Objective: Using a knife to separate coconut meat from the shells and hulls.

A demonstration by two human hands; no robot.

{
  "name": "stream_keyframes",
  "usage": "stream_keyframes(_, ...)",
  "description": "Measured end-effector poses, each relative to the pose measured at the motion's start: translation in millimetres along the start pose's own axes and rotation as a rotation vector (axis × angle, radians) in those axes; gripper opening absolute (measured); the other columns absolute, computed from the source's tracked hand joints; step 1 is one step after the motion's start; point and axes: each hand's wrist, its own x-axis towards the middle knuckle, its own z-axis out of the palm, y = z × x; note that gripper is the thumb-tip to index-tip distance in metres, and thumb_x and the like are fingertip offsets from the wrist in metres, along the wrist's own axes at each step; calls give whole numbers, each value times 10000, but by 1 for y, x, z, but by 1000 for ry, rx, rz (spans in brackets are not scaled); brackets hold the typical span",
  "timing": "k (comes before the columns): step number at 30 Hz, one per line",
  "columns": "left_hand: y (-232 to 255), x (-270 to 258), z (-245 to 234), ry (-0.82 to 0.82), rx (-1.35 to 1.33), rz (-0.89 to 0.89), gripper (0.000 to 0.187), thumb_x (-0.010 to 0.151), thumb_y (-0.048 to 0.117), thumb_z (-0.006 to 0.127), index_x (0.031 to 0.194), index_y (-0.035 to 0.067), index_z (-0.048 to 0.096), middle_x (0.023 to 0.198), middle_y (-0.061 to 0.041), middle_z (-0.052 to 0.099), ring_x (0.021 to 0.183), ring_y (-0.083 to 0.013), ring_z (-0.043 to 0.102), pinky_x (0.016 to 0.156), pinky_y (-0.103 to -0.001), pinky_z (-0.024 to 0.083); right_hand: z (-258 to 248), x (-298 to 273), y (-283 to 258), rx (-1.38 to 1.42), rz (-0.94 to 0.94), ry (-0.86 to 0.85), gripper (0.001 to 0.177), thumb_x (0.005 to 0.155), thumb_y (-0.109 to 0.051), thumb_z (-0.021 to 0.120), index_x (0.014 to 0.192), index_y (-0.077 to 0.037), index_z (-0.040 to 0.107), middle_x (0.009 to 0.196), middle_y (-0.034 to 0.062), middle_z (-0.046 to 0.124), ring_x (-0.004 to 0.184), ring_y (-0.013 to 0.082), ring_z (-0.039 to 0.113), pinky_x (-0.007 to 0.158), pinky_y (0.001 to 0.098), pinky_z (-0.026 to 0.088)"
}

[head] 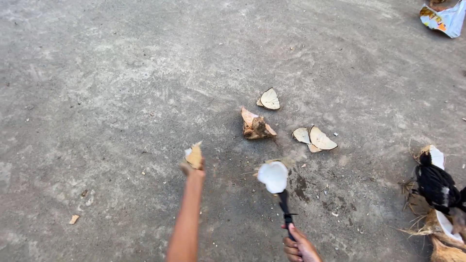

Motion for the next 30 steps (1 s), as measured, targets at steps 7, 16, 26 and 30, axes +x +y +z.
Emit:
stream_keyframes(7, 9, -75, 10, 61, 1373, 696, 237, 852, 131, 560, 907, -41, 714, 904, -252, 752, 781, -357, 690, 756, -516, 546, -74, 21, -9, 46, -33, 202, 338, 1012, -452, 425, 1186, -176, 514, 557, -35, 222, 386, 72, 133, 326, 271, 106)
stream_keyframes(16, -100, -192, 81, -399, 2005, 1491, 853, 775, 372, 751, 1464, 33, 381, 1569, -231, 321, 1477, -407, 277, 1150, -627, 232, -30, 31, -1, -56, 71, 145, 377, 1053, -363, 423, 1291, -84, 509, 580, -54, 267, 379, 63, 221, 321, 266, 159)
stream_keyframes(26, -204, -92, 59, -804, 2544, 1282, 401, 1046, 444, 528, 969, 85, 689, 880, -102, 738, 827, -249, 732, 645, -385, 580, -10, 21, -10, -407, 157, 299, 335, 1070, -392, 455, 1317, -179, 531, 635, -35, 323, 416, 55, 233, 353, 243, 179)
stream_keyframes(30, -212, -77, 56, -869, 2607, 1307, 409, 1052, 458, 505, 958, 104, 687, 833, -70, 744, 757, -223, 742, 607, -359, 575, -15, 24, -15, -614, 143, 405, 328, 1064, -420, 469, 1268, -172, 530, 644, -18, 374, 416, 66, 241, 348, 252, 184)
